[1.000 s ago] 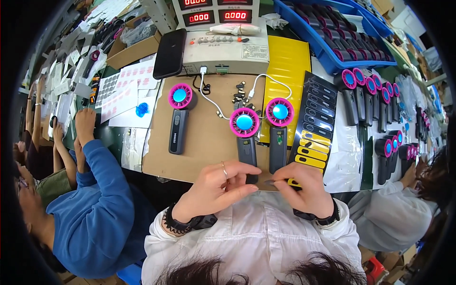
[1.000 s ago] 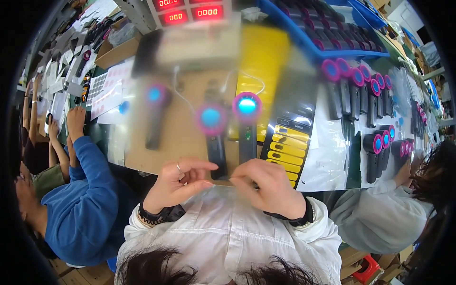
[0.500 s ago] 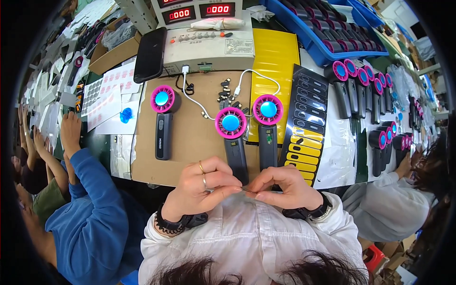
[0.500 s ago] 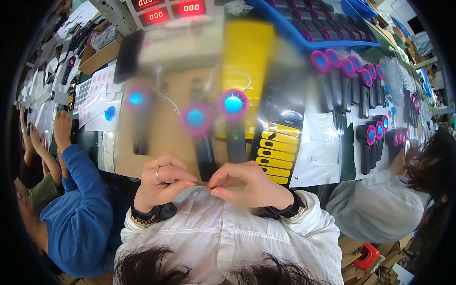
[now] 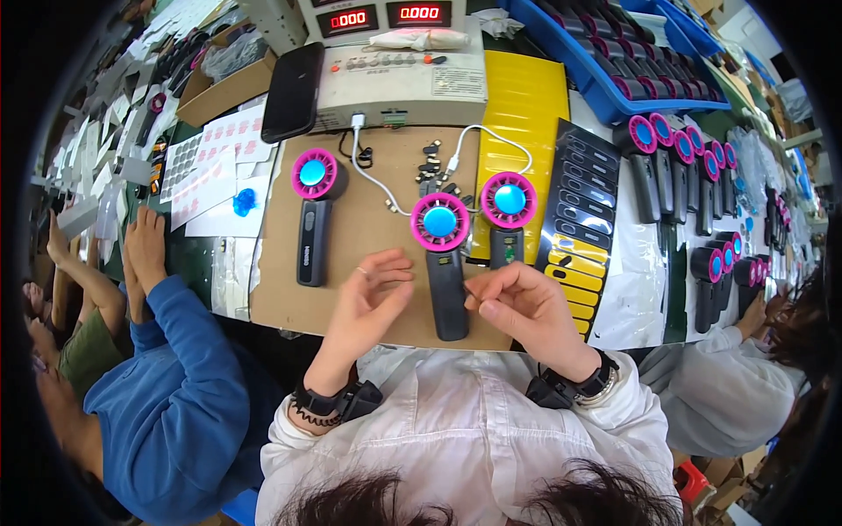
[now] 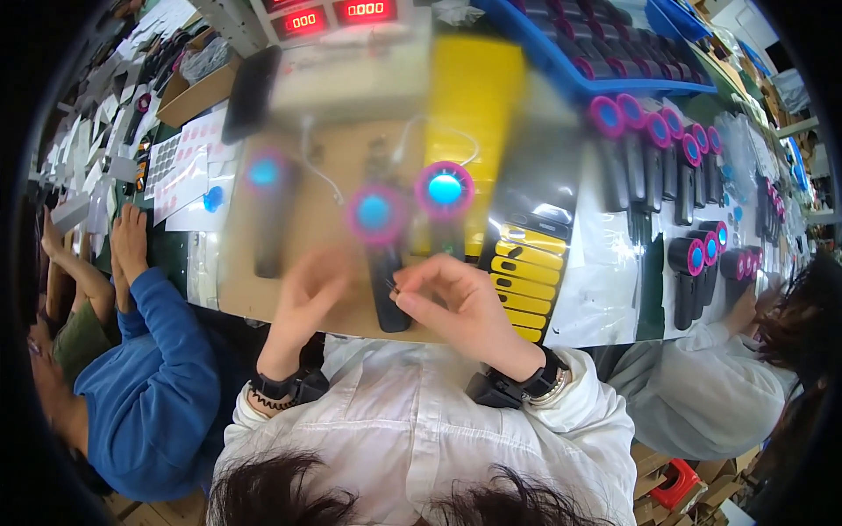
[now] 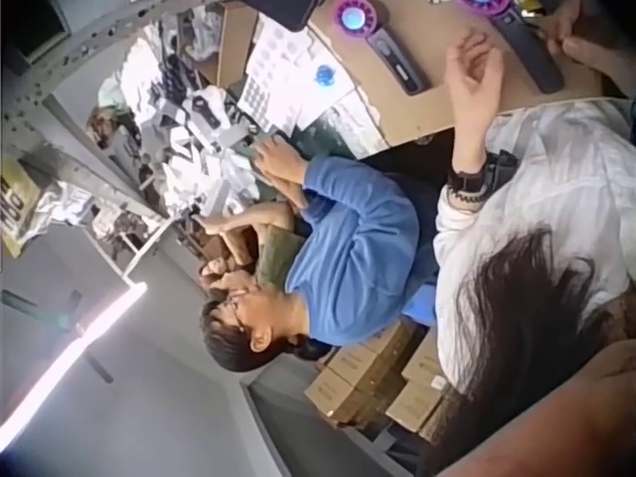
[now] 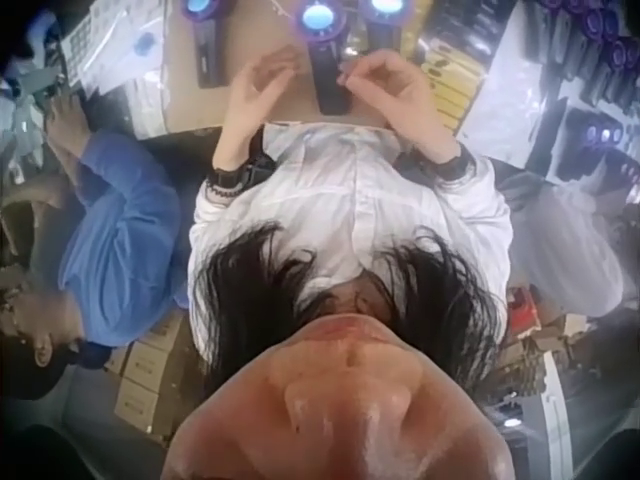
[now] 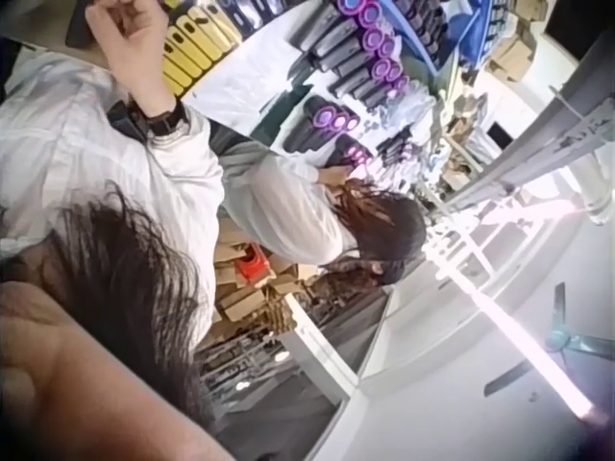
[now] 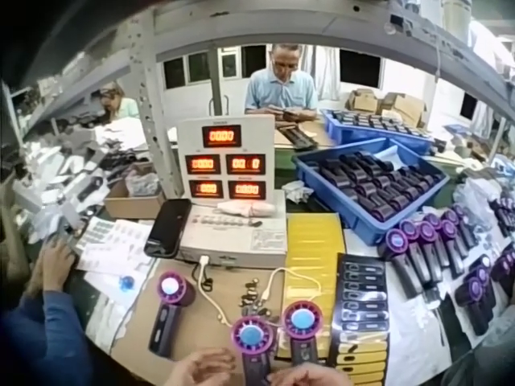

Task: The person presses the button on a handheld fan to check the digital display, peels a sticker from a sheet, and applies it to the handle. They then pick up a small rubber piece, insert it into a slot on the fan, and press it into place.

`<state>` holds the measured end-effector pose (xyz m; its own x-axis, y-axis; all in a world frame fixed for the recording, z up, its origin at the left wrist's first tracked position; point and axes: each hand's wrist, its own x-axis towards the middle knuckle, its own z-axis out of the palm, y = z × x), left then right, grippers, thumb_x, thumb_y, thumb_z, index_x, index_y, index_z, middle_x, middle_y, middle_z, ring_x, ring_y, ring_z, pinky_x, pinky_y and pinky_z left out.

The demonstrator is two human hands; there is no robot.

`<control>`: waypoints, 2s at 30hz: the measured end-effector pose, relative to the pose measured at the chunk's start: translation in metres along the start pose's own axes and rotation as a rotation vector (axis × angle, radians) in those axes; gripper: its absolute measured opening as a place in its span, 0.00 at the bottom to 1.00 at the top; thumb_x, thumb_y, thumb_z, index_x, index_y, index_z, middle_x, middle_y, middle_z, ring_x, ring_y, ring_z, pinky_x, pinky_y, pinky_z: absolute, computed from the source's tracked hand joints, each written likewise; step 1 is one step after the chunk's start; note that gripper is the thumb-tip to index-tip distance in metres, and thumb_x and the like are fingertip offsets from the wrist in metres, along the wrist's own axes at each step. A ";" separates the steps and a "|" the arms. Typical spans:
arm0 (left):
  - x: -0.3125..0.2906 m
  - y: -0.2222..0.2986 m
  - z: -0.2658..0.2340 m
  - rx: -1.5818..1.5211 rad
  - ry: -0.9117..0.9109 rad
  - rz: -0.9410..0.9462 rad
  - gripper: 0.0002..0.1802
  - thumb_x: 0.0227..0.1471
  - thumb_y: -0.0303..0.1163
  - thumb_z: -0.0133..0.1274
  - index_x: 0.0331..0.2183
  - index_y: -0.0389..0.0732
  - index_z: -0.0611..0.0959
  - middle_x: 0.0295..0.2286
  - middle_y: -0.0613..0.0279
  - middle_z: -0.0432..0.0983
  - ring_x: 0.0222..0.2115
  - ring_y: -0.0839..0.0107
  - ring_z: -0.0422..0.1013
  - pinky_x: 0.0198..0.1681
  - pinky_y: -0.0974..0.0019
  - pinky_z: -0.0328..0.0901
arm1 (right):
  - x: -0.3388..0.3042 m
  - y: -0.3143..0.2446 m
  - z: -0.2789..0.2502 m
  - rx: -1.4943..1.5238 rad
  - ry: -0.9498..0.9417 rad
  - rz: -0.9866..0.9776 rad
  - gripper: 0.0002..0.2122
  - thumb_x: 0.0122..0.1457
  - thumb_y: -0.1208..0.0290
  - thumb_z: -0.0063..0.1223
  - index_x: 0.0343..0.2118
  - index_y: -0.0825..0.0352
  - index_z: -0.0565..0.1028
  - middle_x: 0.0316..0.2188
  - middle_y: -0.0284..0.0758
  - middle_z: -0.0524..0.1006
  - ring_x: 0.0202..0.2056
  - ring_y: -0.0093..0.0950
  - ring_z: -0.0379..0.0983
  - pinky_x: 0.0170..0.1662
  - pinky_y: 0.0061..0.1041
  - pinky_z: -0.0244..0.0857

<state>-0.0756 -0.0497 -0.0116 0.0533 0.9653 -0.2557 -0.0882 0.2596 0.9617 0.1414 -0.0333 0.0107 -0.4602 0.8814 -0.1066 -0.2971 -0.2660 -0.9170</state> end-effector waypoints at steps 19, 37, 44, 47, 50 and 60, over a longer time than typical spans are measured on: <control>0.030 -0.027 0.010 -0.185 -0.172 -0.080 0.13 0.58 0.34 0.40 0.43 0.38 0.65 0.29 0.65 0.69 0.29 0.77 0.69 0.36 0.74 0.66 | 0.036 0.001 0.021 0.561 -0.015 0.062 0.07 0.61 0.69 0.41 0.39 0.64 0.67 0.38 0.36 0.73 0.42 0.25 0.69 0.48 0.26 0.61; 0.026 0.052 0.046 -1.130 -0.524 -0.147 0.25 0.60 0.45 0.28 0.52 0.38 0.61 0.42 0.55 0.67 0.41 0.67 0.68 0.46 0.65 0.64 | 0.023 -0.056 0.027 0.554 -0.005 -0.353 0.08 0.59 0.66 0.45 0.38 0.61 0.66 0.28 0.31 0.68 0.44 0.30 0.63 0.55 0.36 0.53; 0.019 0.086 0.052 -1.097 -0.609 -0.109 0.29 0.59 0.47 0.28 0.53 0.34 0.59 0.44 0.51 0.63 0.41 0.65 0.67 0.47 0.64 0.63 | 0.009 -0.076 0.005 0.557 0.041 -0.417 0.10 0.58 0.61 0.47 0.35 0.60 0.66 0.24 0.28 0.61 0.32 0.23 0.60 0.42 0.25 0.61; 0.020 0.087 0.055 -1.108 -0.599 -0.090 0.30 0.59 0.48 0.29 0.53 0.34 0.59 0.44 0.51 0.63 0.42 0.66 0.66 0.47 0.64 0.62 | 0.005 -0.073 -0.001 0.434 0.115 -0.415 0.11 0.58 0.60 0.48 0.35 0.61 0.66 0.24 0.28 0.61 0.31 0.22 0.59 0.36 0.21 0.60; 0.022 0.087 0.059 -1.098 -0.573 -0.042 0.30 0.59 0.49 0.29 0.52 0.34 0.59 0.44 0.52 0.63 0.43 0.66 0.65 0.48 0.65 0.62 | 0.006 -0.069 -0.005 0.301 0.170 -0.437 0.11 0.57 0.60 0.48 0.36 0.62 0.67 0.24 0.28 0.61 0.29 0.22 0.59 0.30 0.18 0.58; 0.045 0.057 0.070 -0.998 -0.474 0.078 0.30 0.58 0.53 0.28 0.50 0.38 0.63 0.41 0.58 0.66 0.42 0.69 0.64 0.47 0.65 0.60 | 0.010 -0.081 -0.001 -1.045 0.287 -0.760 0.15 0.39 0.79 0.63 0.34 0.70 0.76 0.25 0.36 0.73 0.22 0.27 0.69 0.24 0.20 0.64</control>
<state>-0.0088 0.0061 0.0384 0.3695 0.9266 0.0708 -0.8587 0.3113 0.4070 0.1615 -0.0022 0.0833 -0.2362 0.7613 0.6038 0.4394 0.6380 -0.6324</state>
